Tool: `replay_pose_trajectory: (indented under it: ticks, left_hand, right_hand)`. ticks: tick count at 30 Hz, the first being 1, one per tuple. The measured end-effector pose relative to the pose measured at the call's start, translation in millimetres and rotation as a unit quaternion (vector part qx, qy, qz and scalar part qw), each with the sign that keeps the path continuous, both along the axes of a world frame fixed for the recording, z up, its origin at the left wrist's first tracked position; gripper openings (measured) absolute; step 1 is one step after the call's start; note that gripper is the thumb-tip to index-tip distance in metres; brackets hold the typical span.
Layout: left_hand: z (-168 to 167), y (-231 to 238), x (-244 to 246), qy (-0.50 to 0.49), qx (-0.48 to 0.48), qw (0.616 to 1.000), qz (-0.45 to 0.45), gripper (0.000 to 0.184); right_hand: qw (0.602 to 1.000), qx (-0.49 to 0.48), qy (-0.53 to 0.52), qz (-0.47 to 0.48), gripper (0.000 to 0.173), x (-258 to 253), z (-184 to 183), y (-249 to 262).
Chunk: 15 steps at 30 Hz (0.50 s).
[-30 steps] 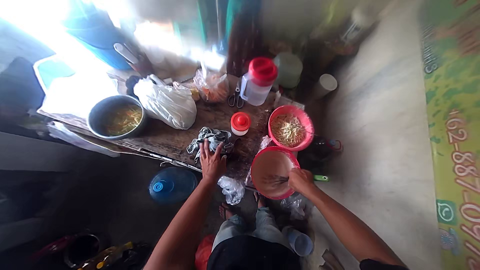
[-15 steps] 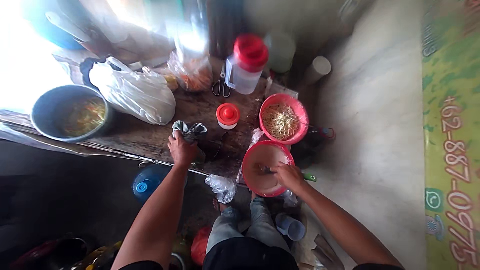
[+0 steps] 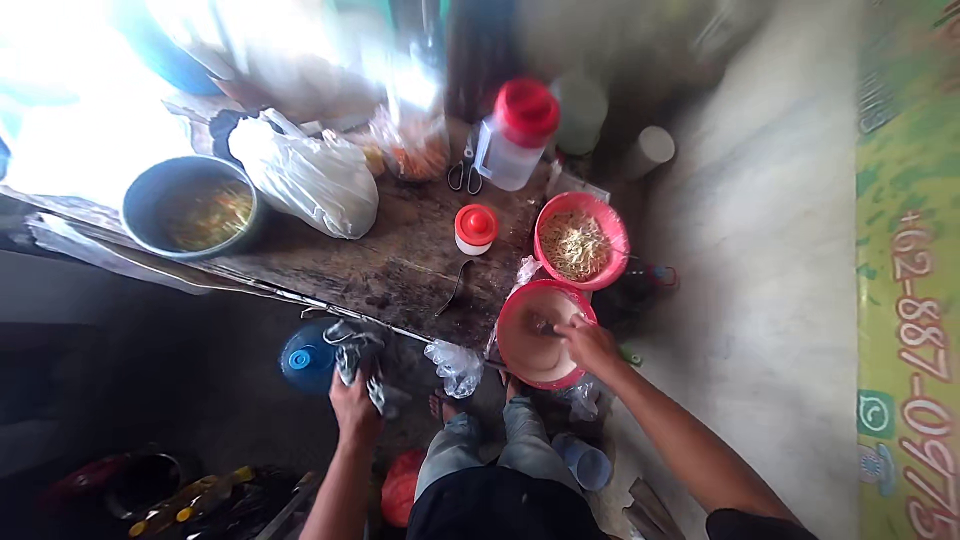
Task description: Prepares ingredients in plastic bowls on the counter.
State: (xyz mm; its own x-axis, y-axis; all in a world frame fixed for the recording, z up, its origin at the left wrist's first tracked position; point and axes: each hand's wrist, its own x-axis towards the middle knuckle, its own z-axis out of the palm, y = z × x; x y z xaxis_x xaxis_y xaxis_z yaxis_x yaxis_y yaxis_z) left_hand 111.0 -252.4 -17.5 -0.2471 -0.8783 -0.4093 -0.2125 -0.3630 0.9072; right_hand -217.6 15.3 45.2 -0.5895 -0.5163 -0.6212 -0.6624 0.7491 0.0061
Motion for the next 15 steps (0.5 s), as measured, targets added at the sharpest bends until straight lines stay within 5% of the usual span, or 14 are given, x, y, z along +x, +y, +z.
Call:
replay_pose_trajectory:
  ticks: [5,8,10,12,15]
  left_hand:
    - [-4,79,68,-0.054,0.108,0.993,0.012,0.044]
    - [-12,110,98,-0.062,0.142,0.987,0.043,0.051]
    - [-15,118,110,-0.072,0.154,0.983,0.065,0.052]
    - [-13,118,115,-0.092,0.137,0.984,0.067,0.045]
    - [-13,113,118,-0.11,0.138,0.983,0.053,0.039]
  right_hand:
    - [0.993,0.039,0.091,-0.056,0.031,3,30,-16]
    - [1.0,-0.006,0.016,0.005,0.035,11,6,-12]
    - [0.999,0.039,-0.017,0.003,0.029,8,12,-6]
    - [0.995,0.07,0.056,-0.032,0.023,2,29,-6]
    - [0.998,-0.009,0.065,0.0,0.031,5,8,-7]
